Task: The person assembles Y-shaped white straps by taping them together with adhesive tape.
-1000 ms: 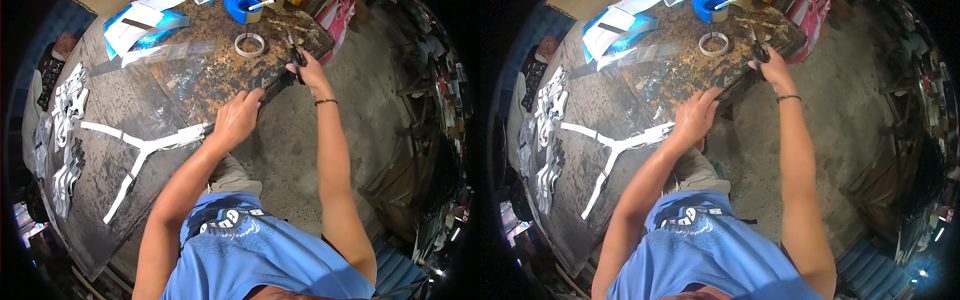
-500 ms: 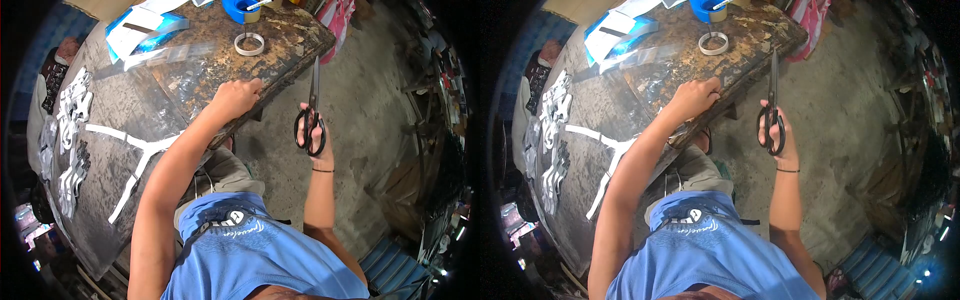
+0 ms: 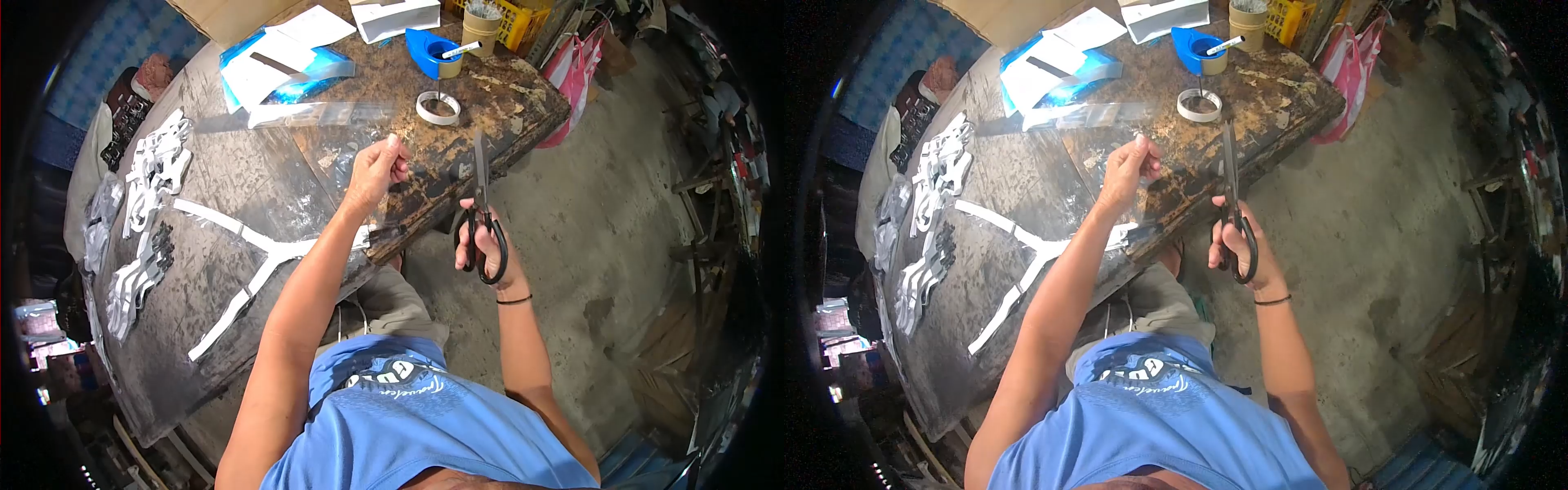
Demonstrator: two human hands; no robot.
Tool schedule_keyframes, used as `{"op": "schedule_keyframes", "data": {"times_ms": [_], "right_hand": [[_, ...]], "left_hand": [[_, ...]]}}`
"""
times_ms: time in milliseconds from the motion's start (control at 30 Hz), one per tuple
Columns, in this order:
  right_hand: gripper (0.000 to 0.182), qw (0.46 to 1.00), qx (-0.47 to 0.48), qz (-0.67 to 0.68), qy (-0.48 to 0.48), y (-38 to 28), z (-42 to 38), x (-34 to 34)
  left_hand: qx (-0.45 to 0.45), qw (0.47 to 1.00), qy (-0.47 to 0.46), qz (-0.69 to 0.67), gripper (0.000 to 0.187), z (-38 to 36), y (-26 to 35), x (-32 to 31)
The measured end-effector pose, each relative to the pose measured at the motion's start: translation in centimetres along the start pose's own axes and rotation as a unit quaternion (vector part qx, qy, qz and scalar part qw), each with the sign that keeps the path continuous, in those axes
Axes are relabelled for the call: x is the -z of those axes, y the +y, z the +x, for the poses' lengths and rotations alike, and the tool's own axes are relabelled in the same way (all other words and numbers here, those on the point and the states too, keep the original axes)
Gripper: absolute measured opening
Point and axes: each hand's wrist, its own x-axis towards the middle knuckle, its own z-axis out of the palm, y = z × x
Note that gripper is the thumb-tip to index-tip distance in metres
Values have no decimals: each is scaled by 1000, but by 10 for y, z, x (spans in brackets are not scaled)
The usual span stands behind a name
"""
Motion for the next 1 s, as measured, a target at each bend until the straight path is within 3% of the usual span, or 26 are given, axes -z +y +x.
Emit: {"op": "schedule_keyframes", "data": {"times_ms": [133,200,400,600,667,700,767,867,1000], "right_hand": [[62,998,20,-18,60,-12,28,-10],[60,985,47,-127,108,-11,40,-8],[66,972,84,-158,153,-11,42,-10],[59,984,0,-41,174,-11,41,-15],[53,985,-41,35,162,-7,43,-12],[50,984,-45,45,169,-6,45,-11],[49,981,-49,41,182,-5,49,-12],[49,982,-52,30,177,0,48,-8],[53,982,-37,30,182,6,42,-9]], "left_hand": [[-54,987,-21,148,49,-11,-5,-9],[-98,957,-27,272,46,-19,-6,-13],[-131,944,-59,297,60,-31,-11,-21],[-151,934,-91,310,60,-38,-10,-25],[-264,857,-107,429,55,-40,-7,-27],[-263,857,-108,429,55,-42,-6,-26],[-302,807,-119,493,52,-43,-2,-25],[-332,766,-118,538,52,-44,1,-25],[-339,753,-127,549,54,-47,4,-25]]}}
